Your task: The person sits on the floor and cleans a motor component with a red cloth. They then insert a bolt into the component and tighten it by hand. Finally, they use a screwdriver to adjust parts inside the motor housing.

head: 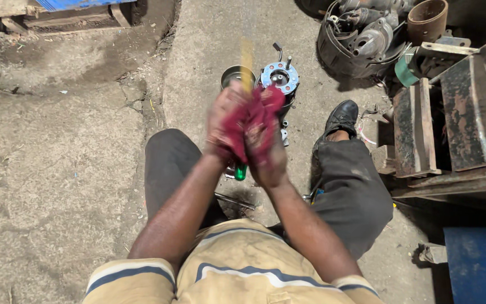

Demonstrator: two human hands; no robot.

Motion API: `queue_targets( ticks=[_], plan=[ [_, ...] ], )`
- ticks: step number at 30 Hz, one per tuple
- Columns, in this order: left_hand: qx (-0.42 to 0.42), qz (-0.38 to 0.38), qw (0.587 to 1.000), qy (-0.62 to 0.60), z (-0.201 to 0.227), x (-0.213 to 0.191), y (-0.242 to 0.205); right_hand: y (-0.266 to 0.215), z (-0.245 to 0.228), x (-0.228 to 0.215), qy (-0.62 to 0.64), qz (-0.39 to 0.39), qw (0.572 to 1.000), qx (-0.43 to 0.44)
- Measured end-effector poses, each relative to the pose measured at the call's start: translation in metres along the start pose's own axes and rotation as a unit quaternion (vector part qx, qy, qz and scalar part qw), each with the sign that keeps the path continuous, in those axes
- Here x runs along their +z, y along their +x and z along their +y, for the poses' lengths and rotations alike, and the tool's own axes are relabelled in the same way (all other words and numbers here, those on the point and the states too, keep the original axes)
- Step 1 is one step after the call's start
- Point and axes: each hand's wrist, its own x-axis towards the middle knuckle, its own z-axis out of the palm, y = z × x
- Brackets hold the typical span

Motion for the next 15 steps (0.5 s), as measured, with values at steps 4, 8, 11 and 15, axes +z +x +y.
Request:
queue_targets(
  ticks=[4,8,11,15],
  plan=[
    [0.004,-0.127,0.990,0.064,-0.020,0.000,-0.001,0.026,-0.022,0.012,-0.274,-0.014,0.960,-0.060],
    [0.115,-0.148,0.961,0.201,-0.005,0.006,-0.041,0.068,-0.042,0.008,-0.249,0.106,0.962,0.041],
    [0.179,-0.116,0.940,0.267,0.010,0.006,-0.101,0.084,-0.050,0.007,-0.125,0.075,0.989,-0.011],
    [-0.025,-0.045,0.971,0.231,0.006,-0.013,-0.101,0.066,-0.043,0.019,-0.137,0.156,0.978,0.031]
  ],
)
